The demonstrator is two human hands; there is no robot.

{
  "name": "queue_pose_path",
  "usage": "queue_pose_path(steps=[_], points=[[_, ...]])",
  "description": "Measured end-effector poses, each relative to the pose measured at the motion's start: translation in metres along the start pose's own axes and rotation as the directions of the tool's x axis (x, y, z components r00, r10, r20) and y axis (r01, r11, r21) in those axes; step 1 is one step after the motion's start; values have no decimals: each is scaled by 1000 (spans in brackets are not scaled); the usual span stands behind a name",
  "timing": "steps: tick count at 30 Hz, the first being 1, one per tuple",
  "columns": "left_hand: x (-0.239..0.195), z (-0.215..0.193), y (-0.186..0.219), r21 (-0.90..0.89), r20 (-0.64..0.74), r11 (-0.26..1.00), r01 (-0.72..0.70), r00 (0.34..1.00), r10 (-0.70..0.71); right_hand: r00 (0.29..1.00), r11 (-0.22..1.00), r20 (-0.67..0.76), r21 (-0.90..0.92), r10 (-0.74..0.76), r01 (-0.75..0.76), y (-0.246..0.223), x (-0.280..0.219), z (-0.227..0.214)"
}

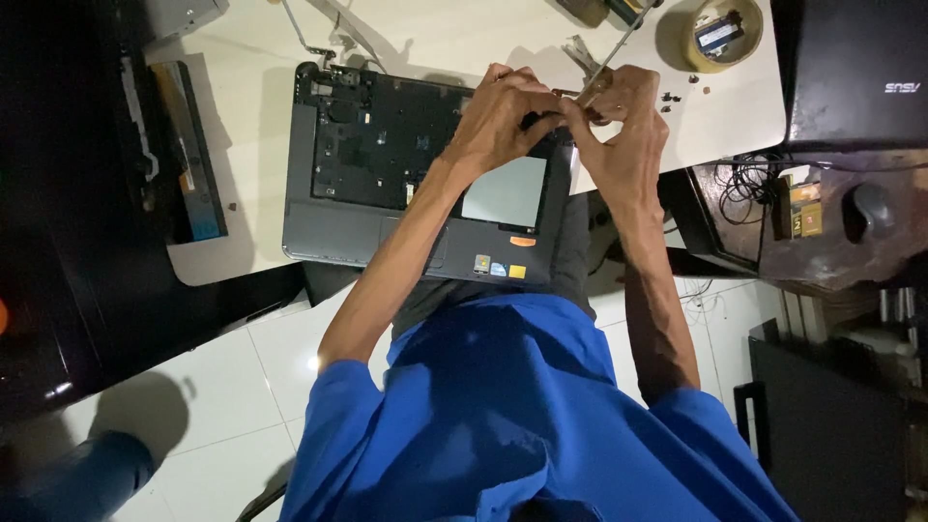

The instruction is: The person works on the underside of a disassembled laptop, using a screwdriver to remove and install screws. They handle small components and wires, adjusting parts within the chassis while seated at a workbench.

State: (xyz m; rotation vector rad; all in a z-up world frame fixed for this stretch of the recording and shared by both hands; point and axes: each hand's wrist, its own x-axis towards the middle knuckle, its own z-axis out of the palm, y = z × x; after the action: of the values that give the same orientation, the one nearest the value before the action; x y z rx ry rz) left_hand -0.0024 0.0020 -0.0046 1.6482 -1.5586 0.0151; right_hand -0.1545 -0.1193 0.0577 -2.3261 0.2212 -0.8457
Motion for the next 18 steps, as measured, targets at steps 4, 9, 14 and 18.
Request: queue_pose_path(steps=[4, 9, 14, 18], points=[[1, -5, 5, 11, 3, 1000, -20, 1000, 20, 996, 990, 12, -107, -90, 91, 5, -3, 5], [5, -8, 8, -7, 9, 1000, -7, 1000, 7, 980, 981, -92, -98, -179, 170, -19, 10, 0], [7, -12, 14, -19, 21, 1000, 25, 999, -24, 972, 975, -93, -70, -218, 212, 5, 5, 0], [9, -7, 12, 12, 7, 1000, 10, 1000, -10, 975, 975, -31, -26, -222, 221, 6, 9, -9]])
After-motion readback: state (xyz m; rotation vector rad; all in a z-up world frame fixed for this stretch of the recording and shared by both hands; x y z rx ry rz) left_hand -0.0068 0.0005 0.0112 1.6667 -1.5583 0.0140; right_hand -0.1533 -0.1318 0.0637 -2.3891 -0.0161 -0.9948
